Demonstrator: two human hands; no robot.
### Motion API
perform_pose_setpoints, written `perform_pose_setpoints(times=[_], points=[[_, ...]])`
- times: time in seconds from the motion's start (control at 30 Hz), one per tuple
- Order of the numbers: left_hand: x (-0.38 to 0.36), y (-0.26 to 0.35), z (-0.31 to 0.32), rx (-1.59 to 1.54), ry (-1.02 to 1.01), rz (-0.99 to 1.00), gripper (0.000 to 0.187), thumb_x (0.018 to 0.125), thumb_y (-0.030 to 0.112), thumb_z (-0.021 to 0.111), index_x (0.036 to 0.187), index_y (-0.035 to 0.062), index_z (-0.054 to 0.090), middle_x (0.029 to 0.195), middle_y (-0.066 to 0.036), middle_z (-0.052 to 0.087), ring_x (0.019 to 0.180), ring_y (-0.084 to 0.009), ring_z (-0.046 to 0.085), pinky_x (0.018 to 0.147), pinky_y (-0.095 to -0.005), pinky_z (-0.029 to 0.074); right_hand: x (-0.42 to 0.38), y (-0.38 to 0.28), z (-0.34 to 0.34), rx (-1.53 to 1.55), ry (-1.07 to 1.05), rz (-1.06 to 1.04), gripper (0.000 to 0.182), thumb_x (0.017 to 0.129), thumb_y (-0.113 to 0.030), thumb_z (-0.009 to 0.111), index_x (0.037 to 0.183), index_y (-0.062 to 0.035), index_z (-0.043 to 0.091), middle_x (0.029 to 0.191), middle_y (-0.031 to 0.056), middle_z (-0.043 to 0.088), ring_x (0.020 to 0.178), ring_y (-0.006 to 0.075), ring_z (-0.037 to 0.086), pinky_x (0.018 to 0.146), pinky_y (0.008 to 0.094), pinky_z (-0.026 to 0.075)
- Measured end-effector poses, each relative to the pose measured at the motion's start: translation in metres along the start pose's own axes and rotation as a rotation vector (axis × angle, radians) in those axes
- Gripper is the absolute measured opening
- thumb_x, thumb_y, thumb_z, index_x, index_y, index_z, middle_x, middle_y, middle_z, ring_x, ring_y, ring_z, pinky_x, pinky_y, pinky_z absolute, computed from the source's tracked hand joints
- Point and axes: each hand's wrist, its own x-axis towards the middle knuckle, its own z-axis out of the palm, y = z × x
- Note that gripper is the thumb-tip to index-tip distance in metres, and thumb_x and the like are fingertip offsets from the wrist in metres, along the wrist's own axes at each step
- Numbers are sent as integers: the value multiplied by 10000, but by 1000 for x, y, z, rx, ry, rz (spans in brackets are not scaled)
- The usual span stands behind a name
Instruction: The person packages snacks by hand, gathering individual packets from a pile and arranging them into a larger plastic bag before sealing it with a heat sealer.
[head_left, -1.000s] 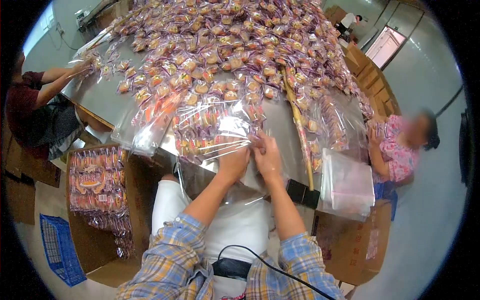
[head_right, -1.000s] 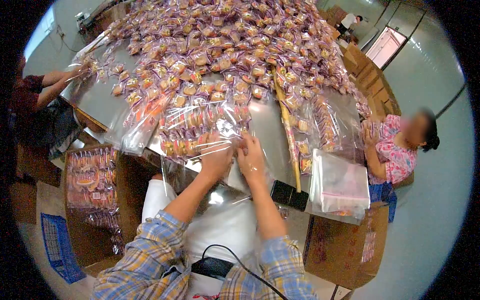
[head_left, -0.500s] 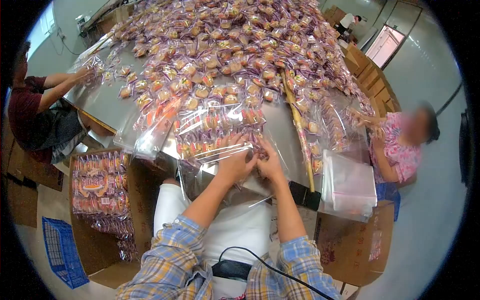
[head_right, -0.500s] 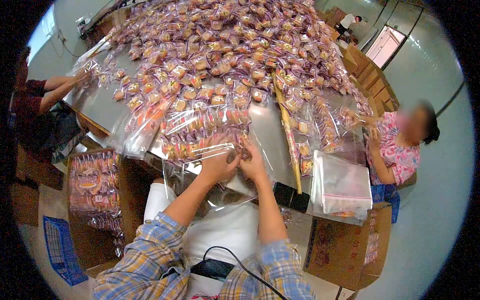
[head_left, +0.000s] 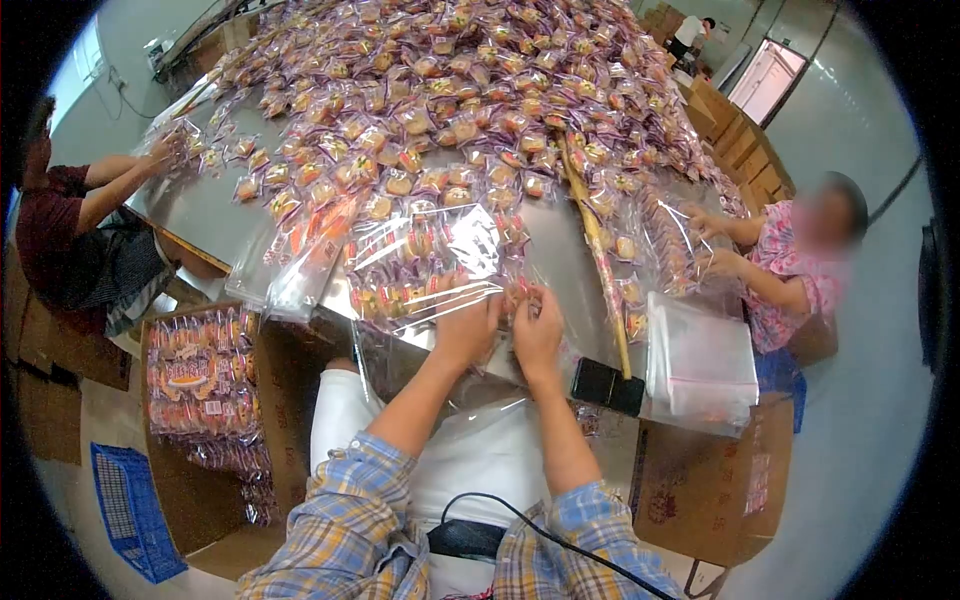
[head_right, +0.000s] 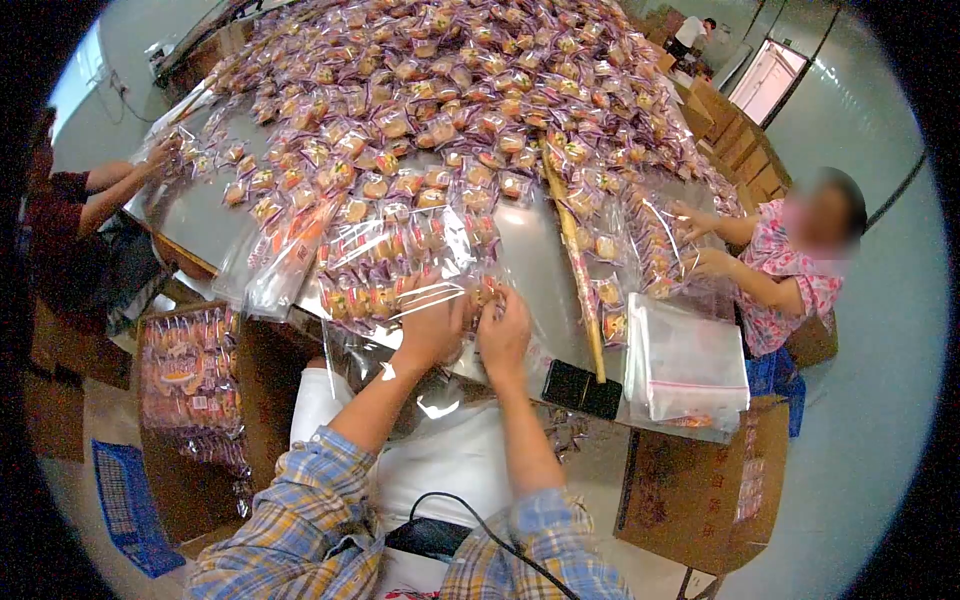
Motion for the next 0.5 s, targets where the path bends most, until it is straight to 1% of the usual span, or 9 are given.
perform_pose_setpoints(times=[0.03, 0.1, 0.13, 0.2, 0.27, 0.33, 0.37, 0.47, 0.5], points=[[1, 0, 2, -32, 24, -19, 251, 957, 209, 682, 1134, 37, 732, 1212, -147, 710, 1173, -336, 633, 1144, -513, 364, -3, -2, -1, -2, -2, 12, 273, 942, -54, 634, 1206, -14, 689, 1099, 216, 710, 1046, 420, 671, 907, 481, 532], [3, 2, 4, -90, 122, -31, 179, 940, 195, 688, 1025, 49, 746, 1128, -113, 743, 1151, -308, 656, 1136, -502, 373, -8, 0, -2, -73, 8, -92, 319, 944, -45, 626, 1259, -42, 674, 1100, 206, 703, 1049, 410, 668, 894, 485, 532], [1, 1, 5, -74, 87, -25, 176, 929, 196, 694, 1024, 58, 748, 1123, -106, 746, 1155, -301, 657, 1137, -496, 373, -12, 1, -3, -108, 13, -140, 345, 945, -41, 622, 1286, -56, 666, 1100, 201, 699, 1050, 405, 666, 888, 486, 532], [1, -1, 1, -39, 24, -5, 174, 906, 198, 707, 1020, 75, 751, 1111, -90, 751, 1163, -285, 660, 1138, -484, 372, -13, 8, -3, -113, -57, -125, 403, 939, -73, 638, 1341, -86, 648, 1173, 194, 677, 1079, 400, 662, 900, 479, 535], [2, 3, -3, -55, 114, 54, 158, 884, 220, 724, 1012, 138, 763, 1078, -68, 763, 1146, -272, 679, 1146, -471, 362, -12, 14, -2, -96, -104, -105, 454, 930, -116, 663, 1383, -113, 638, 1240, 190, 650, 1101, 396, 660, 916, 472, 538], [2, -1, 10, 3, 186, 58, 171, 900, 247, 716, 1015, 130, 765, 1058, -73, 765, 1147, -286, 675, 1127, -488, 383, -11, 4, -4, -56, -140, -77, 499, 917, -172, 698, 1411, -138, 633, 1302, 189, 619, 1117, 395, 659, 933, 463, 542], [1, -6, 15, 4, 176, 69, 215, 915, 271, 708, 1029, 97, 764, 1067, -87, 764, 1158, -295, 666, 1115, -512, 398, -11, 0, -9, -115, -166, -98, 558, 890, -236, 745, 1425, -133, 627, 1355, 194, 583, 1144, 393, 657, 956, 455, 546], [0, -1, 5, -10, -5, 21, 326, 932, 288, 667, 1166, 77, 754, 1268, -125, 708, 1310, -318, 575, 1183, -542, 341, -8, 3, -9, -61, -125, -161, 545, 902, -254, 750, 1419, -132, 631, 1332, 198, 596, 1134, 396, 664, 958, 454, 548], [-1, -1, 3, -25, -24, 24, 323, 916, 268, 668, 1164, 78, 752, 1281, -117, 702, 1295, -310, 577, 1189, -539, 337, -6, 4, -9, -73, -137, -124, 540, 909, -250, 746, 1421, -129, 629, 1321, 198, 602, 1128, 399, 666, 954, 457, 549]])
